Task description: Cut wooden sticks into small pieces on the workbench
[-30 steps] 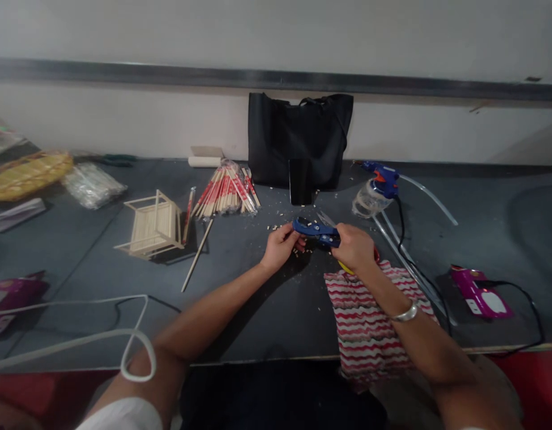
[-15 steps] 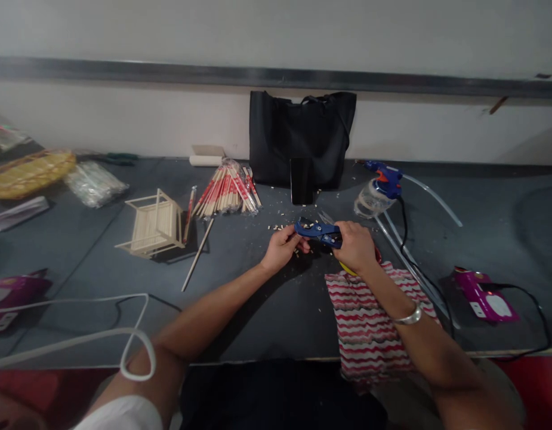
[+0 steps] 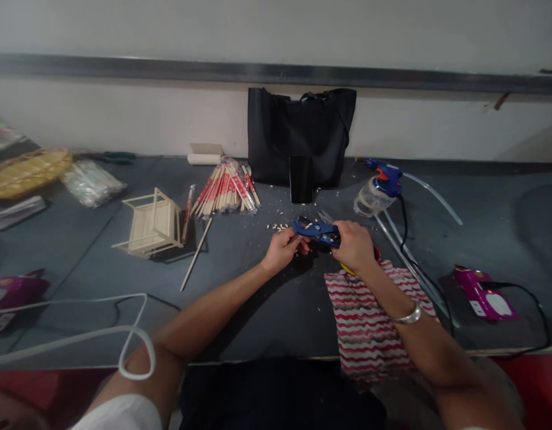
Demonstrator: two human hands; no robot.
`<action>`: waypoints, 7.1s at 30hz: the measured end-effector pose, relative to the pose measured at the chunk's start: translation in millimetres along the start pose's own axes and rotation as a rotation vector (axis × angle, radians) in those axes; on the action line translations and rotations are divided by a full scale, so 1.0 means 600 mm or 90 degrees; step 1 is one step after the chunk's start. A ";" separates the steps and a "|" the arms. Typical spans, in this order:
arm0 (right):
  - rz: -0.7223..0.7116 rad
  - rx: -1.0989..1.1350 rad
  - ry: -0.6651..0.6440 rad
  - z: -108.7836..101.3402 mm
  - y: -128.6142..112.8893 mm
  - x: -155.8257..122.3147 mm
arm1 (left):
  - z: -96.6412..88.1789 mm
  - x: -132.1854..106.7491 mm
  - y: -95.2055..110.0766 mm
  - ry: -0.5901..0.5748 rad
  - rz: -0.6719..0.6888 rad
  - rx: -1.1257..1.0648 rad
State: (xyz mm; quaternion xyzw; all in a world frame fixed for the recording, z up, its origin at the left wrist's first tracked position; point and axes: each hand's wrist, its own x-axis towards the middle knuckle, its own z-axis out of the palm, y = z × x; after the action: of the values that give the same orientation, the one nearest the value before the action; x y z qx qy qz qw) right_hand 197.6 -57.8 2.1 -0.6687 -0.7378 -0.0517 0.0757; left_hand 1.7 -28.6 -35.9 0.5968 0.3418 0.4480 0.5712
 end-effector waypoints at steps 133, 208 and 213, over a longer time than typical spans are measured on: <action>-0.012 0.007 0.020 0.010 -0.003 -0.003 | -0.001 -0.001 0.013 -0.022 -0.081 -0.098; 0.064 -0.043 -0.170 -0.027 -0.021 0.005 | 0.001 0.003 0.012 0.012 -0.110 -0.104; 0.066 -0.041 -0.172 -0.026 -0.021 0.005 | 0.002 0.003 0.012 0.018 -0.112 -0.117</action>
State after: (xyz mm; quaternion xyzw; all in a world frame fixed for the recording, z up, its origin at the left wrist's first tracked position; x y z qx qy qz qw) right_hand 185.5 -58.6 18.3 -0.7088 -0.7038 0.0192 -0.0433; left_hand 2.6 -28.0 -28.6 0.5033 0.3586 0.4342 0.6555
